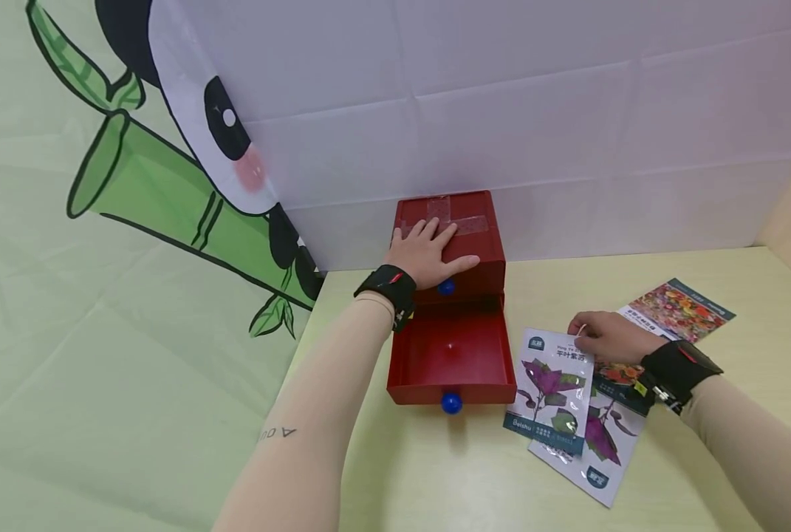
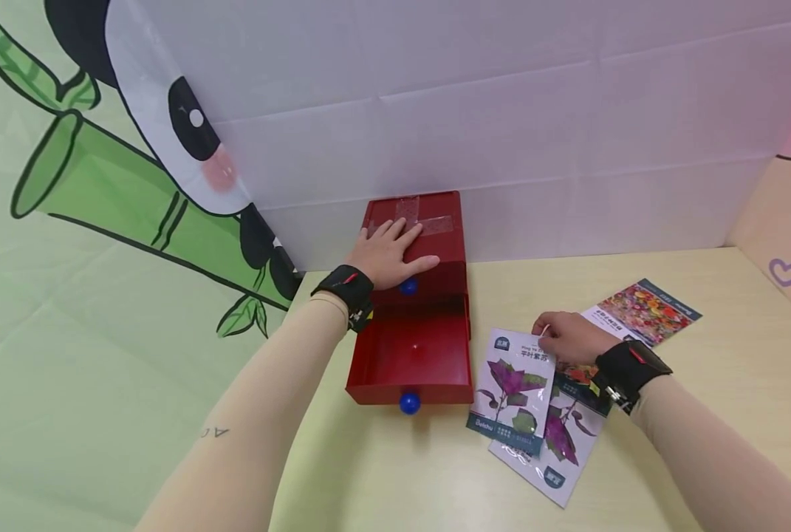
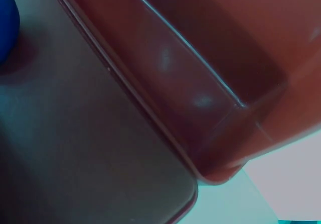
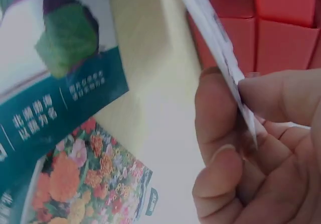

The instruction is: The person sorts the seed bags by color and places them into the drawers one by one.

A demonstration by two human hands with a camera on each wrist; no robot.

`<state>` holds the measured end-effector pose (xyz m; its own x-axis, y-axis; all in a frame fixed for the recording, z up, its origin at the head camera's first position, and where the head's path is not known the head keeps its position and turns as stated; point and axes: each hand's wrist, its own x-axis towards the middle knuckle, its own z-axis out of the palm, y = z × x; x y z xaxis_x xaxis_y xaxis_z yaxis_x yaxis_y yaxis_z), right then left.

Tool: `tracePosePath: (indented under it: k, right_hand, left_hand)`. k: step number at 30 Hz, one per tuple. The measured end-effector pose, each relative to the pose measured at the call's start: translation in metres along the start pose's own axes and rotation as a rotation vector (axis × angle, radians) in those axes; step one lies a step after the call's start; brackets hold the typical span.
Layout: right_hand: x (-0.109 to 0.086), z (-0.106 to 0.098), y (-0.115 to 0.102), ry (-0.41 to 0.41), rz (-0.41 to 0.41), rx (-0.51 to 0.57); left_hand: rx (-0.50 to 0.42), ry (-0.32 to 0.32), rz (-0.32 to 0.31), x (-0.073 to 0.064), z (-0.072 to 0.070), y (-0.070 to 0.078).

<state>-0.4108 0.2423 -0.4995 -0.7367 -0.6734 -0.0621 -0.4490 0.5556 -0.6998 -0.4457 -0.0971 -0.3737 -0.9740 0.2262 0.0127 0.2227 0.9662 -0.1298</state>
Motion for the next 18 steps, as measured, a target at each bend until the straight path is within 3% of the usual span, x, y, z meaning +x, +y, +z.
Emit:
tracePosePath:
  k: [7,18]
  right_hand:
    - [-0.017,-0.008,0.007,0.018,-0.081,0.153]
    - [-0.031,-0.027,0.014,0.043,-0.079,0.199]
  left_hand:
    - [-0.004,-0.014,-0.021,0.008,-0.001,0.003]
    - [0.004,-0.009,-0.057,0.022,-0.002,0.008]
